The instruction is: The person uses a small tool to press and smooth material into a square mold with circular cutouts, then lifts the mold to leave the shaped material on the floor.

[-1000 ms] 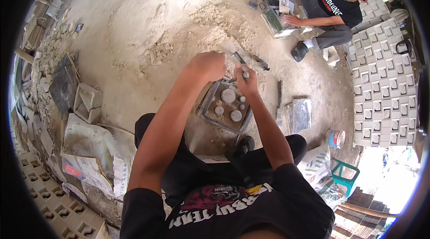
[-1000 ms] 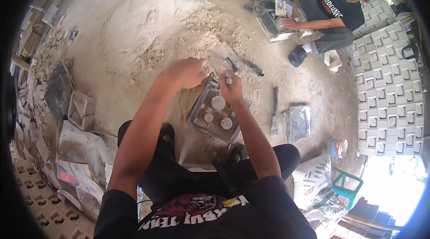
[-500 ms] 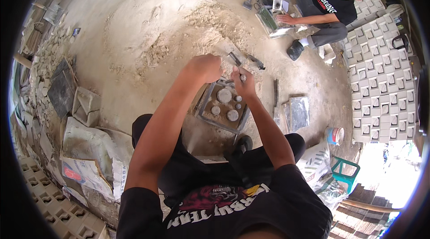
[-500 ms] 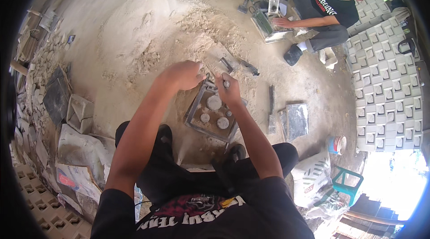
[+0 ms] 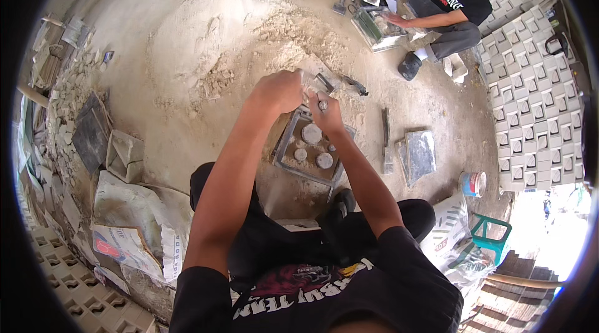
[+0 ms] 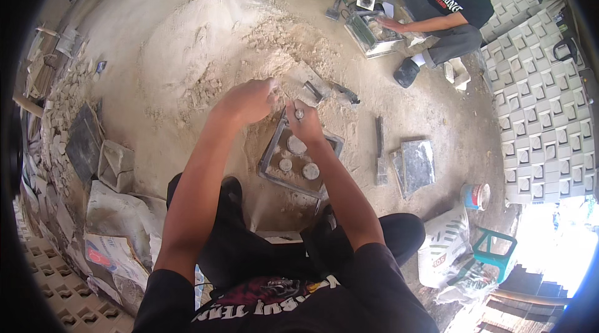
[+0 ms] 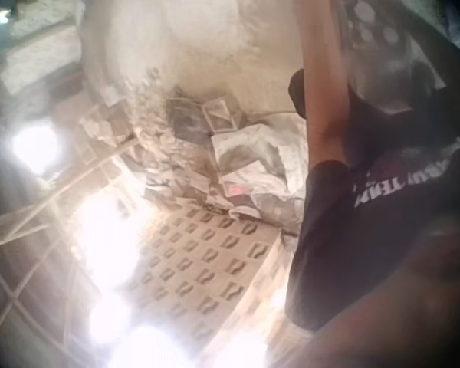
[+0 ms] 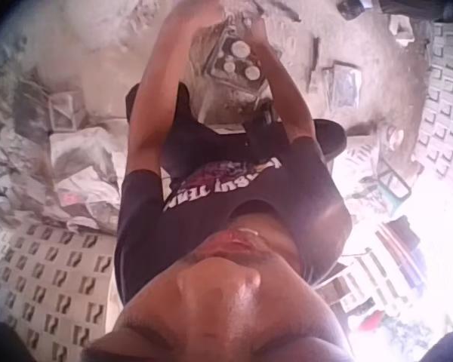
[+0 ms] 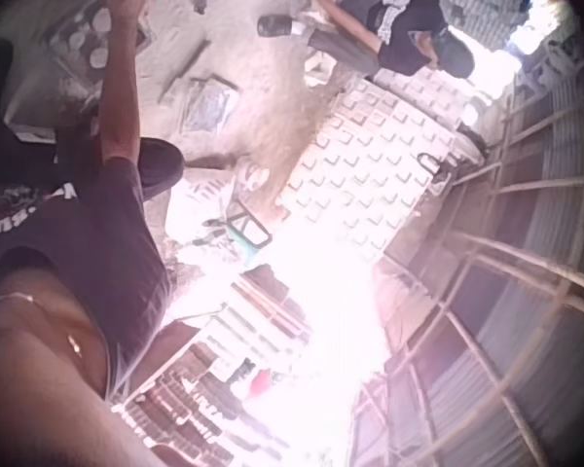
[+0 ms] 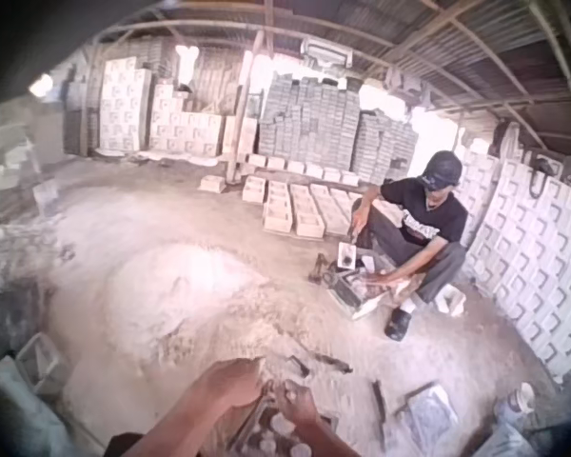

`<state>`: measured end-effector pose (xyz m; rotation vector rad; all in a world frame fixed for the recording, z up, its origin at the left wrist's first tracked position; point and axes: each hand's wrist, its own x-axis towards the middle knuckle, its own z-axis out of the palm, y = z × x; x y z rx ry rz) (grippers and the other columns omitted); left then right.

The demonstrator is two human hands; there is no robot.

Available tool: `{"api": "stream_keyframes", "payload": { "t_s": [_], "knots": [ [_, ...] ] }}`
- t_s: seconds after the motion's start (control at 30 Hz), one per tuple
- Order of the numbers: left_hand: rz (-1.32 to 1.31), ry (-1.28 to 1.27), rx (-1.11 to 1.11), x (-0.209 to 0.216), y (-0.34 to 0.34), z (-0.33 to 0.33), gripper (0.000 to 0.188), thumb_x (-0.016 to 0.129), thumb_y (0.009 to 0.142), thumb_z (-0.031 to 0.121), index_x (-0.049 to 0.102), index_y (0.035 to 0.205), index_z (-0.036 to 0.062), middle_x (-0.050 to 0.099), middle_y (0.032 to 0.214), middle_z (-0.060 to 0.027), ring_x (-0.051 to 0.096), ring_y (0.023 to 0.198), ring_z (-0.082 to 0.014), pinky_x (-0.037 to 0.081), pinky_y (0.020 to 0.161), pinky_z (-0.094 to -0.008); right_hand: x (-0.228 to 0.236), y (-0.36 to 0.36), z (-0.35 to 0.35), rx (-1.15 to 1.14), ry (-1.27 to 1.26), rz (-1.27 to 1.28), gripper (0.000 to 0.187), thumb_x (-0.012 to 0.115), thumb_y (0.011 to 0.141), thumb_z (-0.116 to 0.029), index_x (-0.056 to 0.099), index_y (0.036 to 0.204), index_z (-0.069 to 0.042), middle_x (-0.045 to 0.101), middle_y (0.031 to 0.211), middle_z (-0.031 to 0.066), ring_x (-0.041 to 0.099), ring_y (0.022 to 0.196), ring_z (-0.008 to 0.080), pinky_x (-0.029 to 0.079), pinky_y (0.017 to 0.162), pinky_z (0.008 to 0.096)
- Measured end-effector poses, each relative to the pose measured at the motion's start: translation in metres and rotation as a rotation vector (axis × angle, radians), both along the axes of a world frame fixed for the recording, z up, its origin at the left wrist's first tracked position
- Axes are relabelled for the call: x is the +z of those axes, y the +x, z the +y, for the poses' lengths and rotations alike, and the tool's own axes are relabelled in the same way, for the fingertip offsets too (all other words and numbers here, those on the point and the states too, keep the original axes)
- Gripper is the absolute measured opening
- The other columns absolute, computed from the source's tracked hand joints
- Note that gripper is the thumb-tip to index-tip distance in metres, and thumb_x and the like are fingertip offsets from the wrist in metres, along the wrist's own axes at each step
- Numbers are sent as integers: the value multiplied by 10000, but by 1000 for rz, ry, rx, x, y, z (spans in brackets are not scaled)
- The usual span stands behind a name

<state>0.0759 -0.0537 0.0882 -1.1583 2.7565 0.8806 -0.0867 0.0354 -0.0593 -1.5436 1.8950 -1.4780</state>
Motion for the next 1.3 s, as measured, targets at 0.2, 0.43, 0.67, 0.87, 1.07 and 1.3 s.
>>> {"api": "stream_keyframes", "payload": {
  "t_s": [0.2, 0.43, 0.67, 0.87, 1.07, 1.3],
  "knots": [
    [-67, -55, -17, -6, 5, -3, 361, 493, 900, 154, 539, 1231, 16, 627, 1126, -223, 608, 1031, -374, 488, 881, -462, 6, 1, 6, -19, 0, -3, 252, 599, 919, -134, 520, 731, 14, 498, 625, 223, 315, 605, 375, 411, 527, 366],
    [-75, 12, -16, -6, 9, -10, 348, 495, 901, 155, 548, 1216, 15, 622, 1116, -238, 606, 1027, -383, 492, 846, -459, 13, 1, 11, 16, -77, 103, 266, 613, 911, -124, 507, 709, 12, 486, 614, 201, 389, 548, 370, 411, 514, 369],
    [-131, 0, -73, -15, 8, -8, 352, 510, 936, 265, 556, 1186, 22, 631, 1093, -234, 602, 1027, -385, 476, 873, -468, 8, -11, 8, -58, -63, 41, 267, 597, 919, -107, 511, 704, 27, 471, 601, 203, 312, 566, 313, 398, 527, 347],
    [-105, 11, -92, -28, 5, -13, 395, 506, 938, 276, 536, 1254, 42, 623, 1144, -221, 593, 1058, -383, 468, 901, -460, 9, -13, 16, -122, -139, -60, 257, 587, 922, -105, 521, 714, 30, 454, 582, 217, 382, 509, 301, 412, 529, 355],
    [-215, 66, -147, -31, 4, -19, 445, 513, 937, 310, 507, 1313, 72, 608, 1188, -221, 581, 1101, -373, 456, 938, -446, 18, -35, 23, -101, 57, -112, 276, 577, 941, -157, 546, 759, 48, 462, 575, 171, 416, 591, 88, 408, 530, 348],
    [-21, 75, -231, -25, -1, -12, 447, 520, 945, 358, 521, 1281, 63, 630, 1156, -210, 598, 1083, -358, 473, 916, -408, 0, -50, 39, -168, -1, -205, 383, 540, 973, -256, 531, 705, 17, 425, 553, 67, 388, 574, 98, 367, 515, 306]
  ]
}}
